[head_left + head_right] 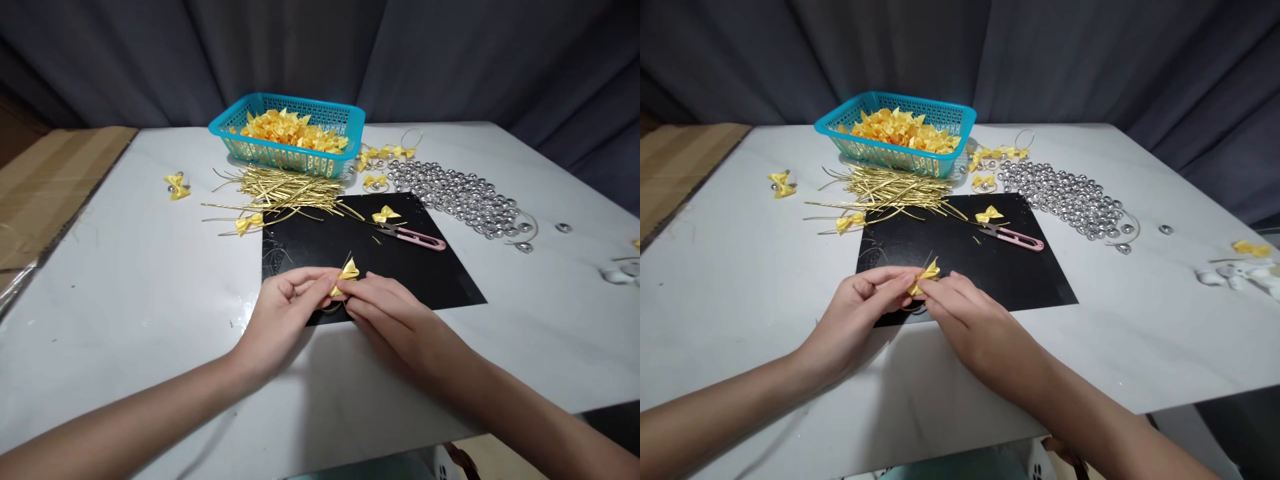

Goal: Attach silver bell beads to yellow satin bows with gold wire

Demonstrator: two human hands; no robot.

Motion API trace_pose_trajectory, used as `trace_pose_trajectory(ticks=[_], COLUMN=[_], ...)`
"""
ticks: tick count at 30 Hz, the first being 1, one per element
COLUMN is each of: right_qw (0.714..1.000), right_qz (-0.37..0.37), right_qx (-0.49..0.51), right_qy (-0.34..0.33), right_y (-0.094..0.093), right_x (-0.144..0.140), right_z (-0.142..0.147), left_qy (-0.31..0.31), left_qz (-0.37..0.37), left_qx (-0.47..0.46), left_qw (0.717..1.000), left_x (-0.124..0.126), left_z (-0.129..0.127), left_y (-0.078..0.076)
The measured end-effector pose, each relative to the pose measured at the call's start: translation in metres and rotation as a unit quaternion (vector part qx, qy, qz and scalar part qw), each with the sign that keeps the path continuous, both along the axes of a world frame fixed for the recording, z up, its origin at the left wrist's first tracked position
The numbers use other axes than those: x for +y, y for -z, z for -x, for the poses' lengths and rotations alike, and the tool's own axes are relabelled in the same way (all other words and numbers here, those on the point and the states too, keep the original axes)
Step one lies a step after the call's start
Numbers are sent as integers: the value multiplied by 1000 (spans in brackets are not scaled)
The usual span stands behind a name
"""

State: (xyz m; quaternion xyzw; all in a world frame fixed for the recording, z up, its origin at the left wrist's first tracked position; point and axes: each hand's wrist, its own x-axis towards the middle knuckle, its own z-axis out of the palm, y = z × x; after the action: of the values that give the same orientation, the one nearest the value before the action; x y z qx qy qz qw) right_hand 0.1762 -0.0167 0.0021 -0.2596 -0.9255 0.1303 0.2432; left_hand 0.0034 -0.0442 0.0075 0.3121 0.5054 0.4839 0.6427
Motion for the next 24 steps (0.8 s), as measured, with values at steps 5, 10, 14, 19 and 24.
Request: trace_pose_trajectory(ticks=[5,10,14,19,24], right_qw=[1000,998,1000,998,998], right_qz=[19,38,24,-3,-21], right_qx=[-10,-36,5,20,-47], right_qy=[-10,-22,-2,59,24], right_y=[-3,-7,-10,-21,-38], right_x=[1,1,-1,6,26], right_z=[-3,-5,-6,-7,0], left_qy=[-16,6,40,54,75], left_qz=[16,11,-24,-31,-29], left_qx=[-1,9,31,48,77], left_qw=[1000,1000,998,997,994], left_x=[1,2,1,-1,-4], left_z=[-1,-2,-3,-4,-4], left_y=[-2,-4,-1,2,3])
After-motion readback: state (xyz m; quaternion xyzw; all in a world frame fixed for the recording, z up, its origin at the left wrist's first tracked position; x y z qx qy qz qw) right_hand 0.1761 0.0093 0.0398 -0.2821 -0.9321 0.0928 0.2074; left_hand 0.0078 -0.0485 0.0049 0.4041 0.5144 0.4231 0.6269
